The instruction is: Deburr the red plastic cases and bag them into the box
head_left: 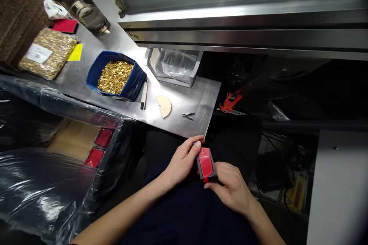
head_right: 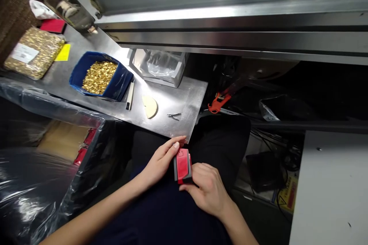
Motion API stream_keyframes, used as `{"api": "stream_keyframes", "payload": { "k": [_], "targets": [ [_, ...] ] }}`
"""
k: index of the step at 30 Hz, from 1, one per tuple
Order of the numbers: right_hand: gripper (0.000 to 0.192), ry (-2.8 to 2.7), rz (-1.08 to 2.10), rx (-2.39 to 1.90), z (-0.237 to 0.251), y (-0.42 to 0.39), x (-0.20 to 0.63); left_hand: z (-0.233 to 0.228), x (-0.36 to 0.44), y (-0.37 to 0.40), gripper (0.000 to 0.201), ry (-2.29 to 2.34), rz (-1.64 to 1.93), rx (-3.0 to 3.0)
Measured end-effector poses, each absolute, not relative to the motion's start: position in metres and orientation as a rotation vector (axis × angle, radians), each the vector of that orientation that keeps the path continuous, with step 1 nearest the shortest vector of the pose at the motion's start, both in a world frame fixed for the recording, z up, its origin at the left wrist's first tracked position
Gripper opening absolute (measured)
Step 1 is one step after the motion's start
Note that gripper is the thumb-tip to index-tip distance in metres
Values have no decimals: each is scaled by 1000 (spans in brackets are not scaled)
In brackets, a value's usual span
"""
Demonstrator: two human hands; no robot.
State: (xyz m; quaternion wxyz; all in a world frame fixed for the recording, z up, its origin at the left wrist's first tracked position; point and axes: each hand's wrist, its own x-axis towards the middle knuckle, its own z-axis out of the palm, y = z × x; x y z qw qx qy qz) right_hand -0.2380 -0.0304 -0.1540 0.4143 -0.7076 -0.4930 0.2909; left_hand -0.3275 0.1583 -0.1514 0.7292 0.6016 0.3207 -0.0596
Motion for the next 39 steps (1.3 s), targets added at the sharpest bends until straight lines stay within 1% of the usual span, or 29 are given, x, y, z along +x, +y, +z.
{"api": "stream_keyframes", "payload": {
  "k": [3, 8, 15, 20, 24, 30, 32, 36, 39],
  "targets": [
    [4, -1278, 643, -1723, -150, -33, -238, -141, -327, 159, 41, 621, -74, 1345],
    [10, -1344, 530, -1680, -143, -40, -238, -124, -327, 155, 37, 525, 7, 1399],
    [13, -1391, 497, -1661, -135, -46, -243, -118, -330, 148, 33, 500, 31, 1369],
    [10, -1454, 362, -1741, -130, -49, -258, -111, -337, 147, 37, 486, 72, 1307],
    [17, -1558, 173, -1844, -126, -51, -270, -108, -345, 150, 42, 454, 59, 1197],
    [25, -1616, 31, -1954, -120, -51, -287, -118, -351, 147, 43, 496, 27, 942],
    [27, -1606, 24, -1988, -117, -50, -291, -119, -351, 146, 44, 501, 36, 835],
    [30, -1529, 60, -2039, -111, -50, -297, -117, -353, 148, 56, 498, 40, 680],
    [30, -1509, 57, -2041, -108, -50, -300, -116, -355, 148, 54, 505, 42, 654]
  ]
}}
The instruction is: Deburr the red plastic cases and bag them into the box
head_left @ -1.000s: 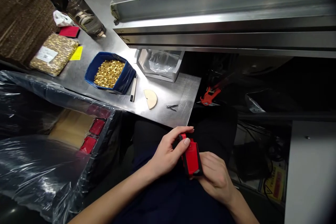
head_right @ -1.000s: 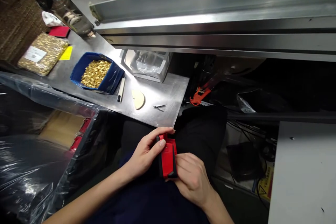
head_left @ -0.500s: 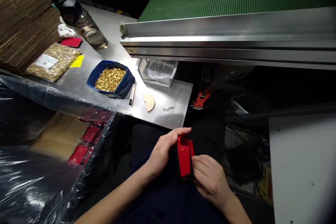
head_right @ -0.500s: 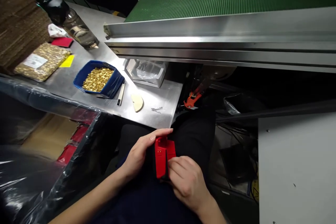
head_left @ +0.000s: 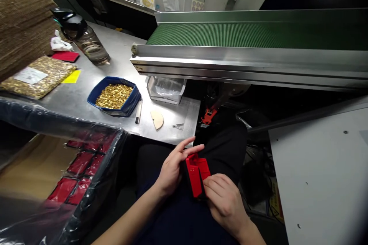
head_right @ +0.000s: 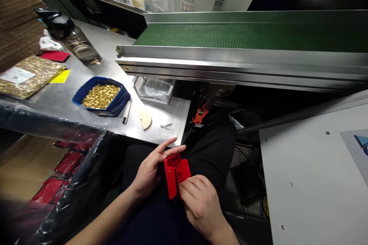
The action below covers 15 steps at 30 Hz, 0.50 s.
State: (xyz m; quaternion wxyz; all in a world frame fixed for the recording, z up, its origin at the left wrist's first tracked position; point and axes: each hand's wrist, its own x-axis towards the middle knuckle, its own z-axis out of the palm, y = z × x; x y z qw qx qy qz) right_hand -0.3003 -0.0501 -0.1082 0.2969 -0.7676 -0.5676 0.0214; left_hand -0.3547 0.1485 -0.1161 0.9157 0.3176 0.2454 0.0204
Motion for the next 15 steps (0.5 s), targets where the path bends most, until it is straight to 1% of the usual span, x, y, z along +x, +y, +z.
{"api": "stream_keyframes", "payload": {
  "k": [2, 7, 9, 12, 15],
  "targets": [
    [27, -1501, 71, -2037, -109, -50, -301, -117, -354, 147, 51, 523, 30, 651],
    [8, -1348, 189, -1988, -111, -51, -303, -124, -351, 142, 42, 572, -39, 691],
    [10, -1254, 260, -1966, -112, -51, -305, -126, -351, 141, 42, 569, -63, 756],
    [19, -1113, 381, -1929, -111, -48, -307, -126, -354, 143, 46, 508, -63, 886],
    [20, -1004, 479, -1882, -109, -41, -304, -122, -358, 147, 38, 449, -51, 1008]
  ]
}}
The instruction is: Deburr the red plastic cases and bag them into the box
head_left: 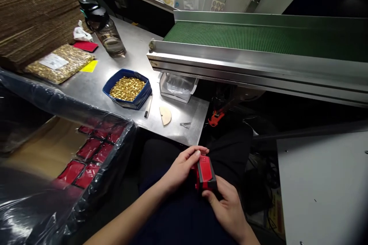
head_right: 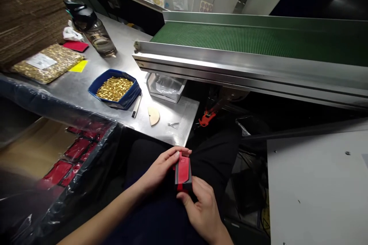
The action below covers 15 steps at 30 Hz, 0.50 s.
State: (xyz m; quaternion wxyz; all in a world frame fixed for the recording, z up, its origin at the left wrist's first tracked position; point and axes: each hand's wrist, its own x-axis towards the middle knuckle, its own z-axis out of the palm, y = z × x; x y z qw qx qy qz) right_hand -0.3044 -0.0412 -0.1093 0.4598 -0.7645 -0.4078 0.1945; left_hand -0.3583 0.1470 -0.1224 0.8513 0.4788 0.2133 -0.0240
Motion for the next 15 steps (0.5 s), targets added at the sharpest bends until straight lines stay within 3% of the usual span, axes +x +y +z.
{"api": "stream_keyframes", "payload": {
  "k": [15],
  "targets": [
    [11, -875, 888, -1805, -108, 34, -282, -148, -389, 189, 75, 368, 121, 1001]
  ]
}}
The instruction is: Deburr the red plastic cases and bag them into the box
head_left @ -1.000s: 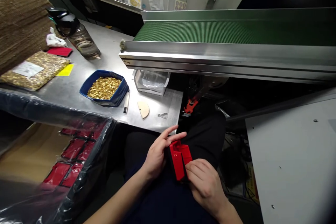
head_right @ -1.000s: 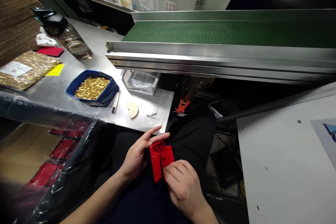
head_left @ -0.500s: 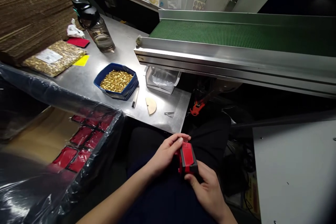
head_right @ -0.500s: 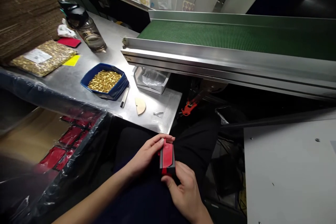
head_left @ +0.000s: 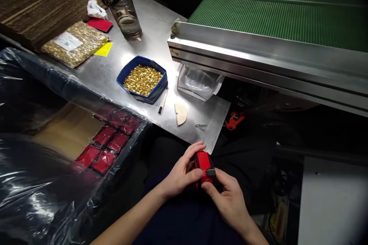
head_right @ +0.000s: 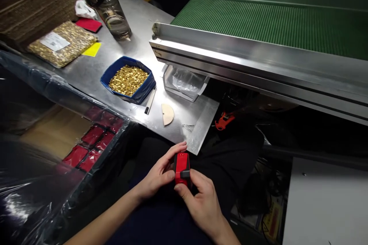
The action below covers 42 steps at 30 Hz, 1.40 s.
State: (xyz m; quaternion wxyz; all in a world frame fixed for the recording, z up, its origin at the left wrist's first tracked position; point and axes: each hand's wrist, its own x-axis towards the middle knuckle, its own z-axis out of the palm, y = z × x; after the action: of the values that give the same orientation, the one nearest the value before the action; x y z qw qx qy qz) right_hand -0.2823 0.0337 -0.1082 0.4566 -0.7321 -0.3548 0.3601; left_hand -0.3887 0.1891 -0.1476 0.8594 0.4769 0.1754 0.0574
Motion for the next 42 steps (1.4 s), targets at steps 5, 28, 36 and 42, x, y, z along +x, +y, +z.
{"api": "stream_keyframes", "payload": {
  "k": [5, 28, 36, 42],
  "targets": [
    [7, -1041, 883, -1718, -107, 54, -277, -149, -396, 203, 102, 355, 146, 910],
    [25, -779, 944, -1736, -108, 16, -267, -131, -368, 155, 46, 459, 226, 1260],
    [38, -943, 1150, -1653, -122, 13, -238, -144, -352, 151, 47, 736, 154, 775],
    [12, -989, 1027, -1728, -131, 9, -234, -141, -336, 155, 47, 796, 77, 809]
  ]
}}
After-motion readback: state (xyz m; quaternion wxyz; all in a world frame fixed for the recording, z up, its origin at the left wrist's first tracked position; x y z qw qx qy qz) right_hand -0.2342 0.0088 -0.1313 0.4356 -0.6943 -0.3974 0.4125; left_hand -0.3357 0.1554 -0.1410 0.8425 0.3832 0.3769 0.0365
